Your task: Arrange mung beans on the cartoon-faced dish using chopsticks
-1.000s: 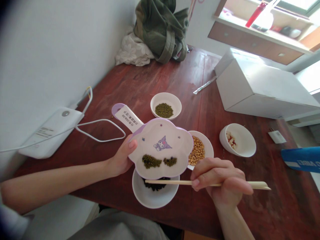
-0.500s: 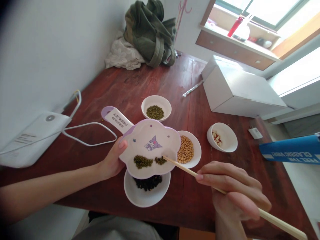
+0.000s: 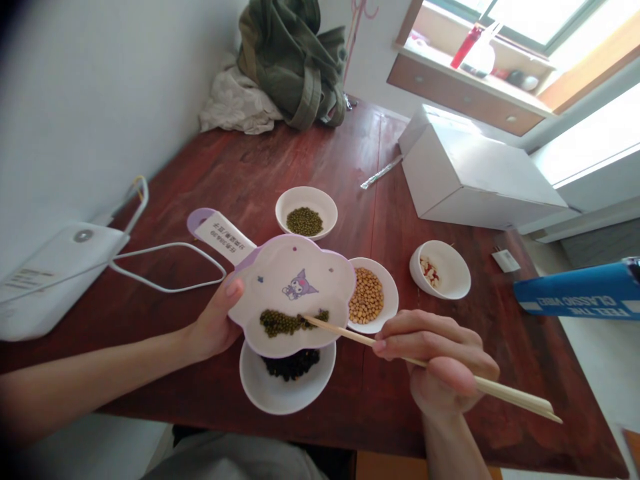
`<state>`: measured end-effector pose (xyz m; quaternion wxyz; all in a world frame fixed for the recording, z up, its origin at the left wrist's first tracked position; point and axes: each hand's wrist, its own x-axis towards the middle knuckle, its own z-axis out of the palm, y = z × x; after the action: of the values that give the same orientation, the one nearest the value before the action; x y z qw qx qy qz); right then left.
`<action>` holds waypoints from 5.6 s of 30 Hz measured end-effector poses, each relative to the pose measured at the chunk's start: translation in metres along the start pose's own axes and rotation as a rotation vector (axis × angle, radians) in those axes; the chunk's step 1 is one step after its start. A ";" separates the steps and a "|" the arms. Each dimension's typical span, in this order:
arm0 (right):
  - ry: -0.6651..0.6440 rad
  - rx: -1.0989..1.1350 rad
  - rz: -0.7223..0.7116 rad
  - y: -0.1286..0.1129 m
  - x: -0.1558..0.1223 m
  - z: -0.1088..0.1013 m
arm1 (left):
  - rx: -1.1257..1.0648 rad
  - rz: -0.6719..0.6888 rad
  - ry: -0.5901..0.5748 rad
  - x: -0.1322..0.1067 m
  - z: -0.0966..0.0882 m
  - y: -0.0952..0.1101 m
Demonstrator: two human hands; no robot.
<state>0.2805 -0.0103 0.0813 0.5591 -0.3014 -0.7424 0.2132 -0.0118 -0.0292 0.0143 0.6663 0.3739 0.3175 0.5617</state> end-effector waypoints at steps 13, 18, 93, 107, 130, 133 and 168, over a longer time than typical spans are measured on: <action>0.015 0.071 0.034 0.002 0.005 0.001 | -0.049 -0.017 -0.022 0.001 0.003 0.004; -0.076 0.069 0.060 0.004 0.001 0.002 | -0.019 -0.042 0.002 0.000 0.005 0.008; -0.190 0.459 0.490 0.008 0.000 0.017 | -0.002 0.024 -0.088 0.002 -0.002 0.000; -0.192 0.459 0.474 0.007 -0.002 0.019 | -0.009 -0.002 -0.077 0.002 0.000 0.002; -0.060 0.330 0.354 0.008 -0.001 0.013 | 0.001 0.007 -0.026 0.002 0.007 0.005; -0.116 0.345 0.405 0.008 -0.003 0.013 | -0.001 0.015 -0.032 0.002 0.006 0.004; -0.175 0.507 0.481 0.005 -0.011 0.025 | -0.020 0.033 -0.069 0.002 0.006 0.003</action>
<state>0.2598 -0.0143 0.0633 0.4840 -0.2997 -0.6188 0.5413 -0.0081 -0.0273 0.0202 0.6712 0.3916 0.2823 0.5626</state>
